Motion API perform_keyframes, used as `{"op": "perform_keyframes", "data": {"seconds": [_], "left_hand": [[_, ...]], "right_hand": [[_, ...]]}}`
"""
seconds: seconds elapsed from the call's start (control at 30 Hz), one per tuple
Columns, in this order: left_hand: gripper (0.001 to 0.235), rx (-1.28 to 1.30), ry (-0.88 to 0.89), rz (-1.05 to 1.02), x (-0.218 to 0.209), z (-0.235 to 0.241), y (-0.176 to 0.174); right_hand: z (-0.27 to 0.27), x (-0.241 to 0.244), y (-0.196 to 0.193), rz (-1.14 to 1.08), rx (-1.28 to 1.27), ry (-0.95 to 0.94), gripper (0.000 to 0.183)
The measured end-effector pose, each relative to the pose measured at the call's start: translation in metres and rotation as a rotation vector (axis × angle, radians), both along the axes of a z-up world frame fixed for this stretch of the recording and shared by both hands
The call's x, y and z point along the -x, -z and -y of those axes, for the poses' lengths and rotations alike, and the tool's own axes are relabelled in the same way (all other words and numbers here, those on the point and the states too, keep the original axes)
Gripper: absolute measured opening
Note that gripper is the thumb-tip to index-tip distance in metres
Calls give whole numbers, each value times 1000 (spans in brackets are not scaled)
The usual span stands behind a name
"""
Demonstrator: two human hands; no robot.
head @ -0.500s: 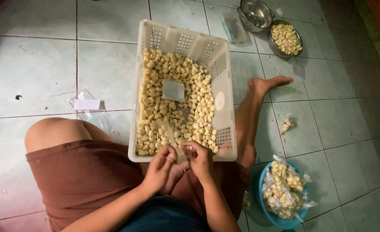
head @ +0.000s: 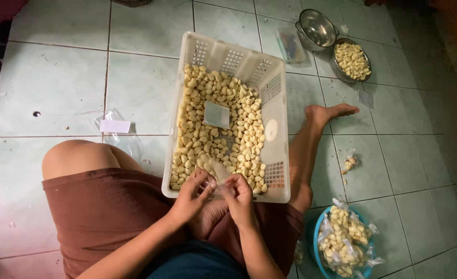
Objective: The person puts peeled garlic cloves into small plastic bags by hand while sitting on the floor, handling one bag at a time.
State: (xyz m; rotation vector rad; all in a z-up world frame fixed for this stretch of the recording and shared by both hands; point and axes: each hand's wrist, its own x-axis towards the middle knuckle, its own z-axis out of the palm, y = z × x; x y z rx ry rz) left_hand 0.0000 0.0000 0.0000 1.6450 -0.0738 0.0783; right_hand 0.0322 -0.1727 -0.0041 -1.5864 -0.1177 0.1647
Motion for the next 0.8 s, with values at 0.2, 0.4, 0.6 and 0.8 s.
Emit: {"op": "perform_keyframes", "data": {"seconds": [0.2,0.4,0.6,0.8], "left_hand": [[15,461,191,-47,22,38,8],[27,-44,116,65,9,35,17],[13,175,-56,-77,-4,12,-19],[0,266,-21,-125,-5,12,6]], "right_hand": [[5,-14,9,259,413,142,32],[2,-14,20,186,228,304,32],[6,-16,38,305,384,283,23],[3,-17,-4,166,23,138,31]]}}
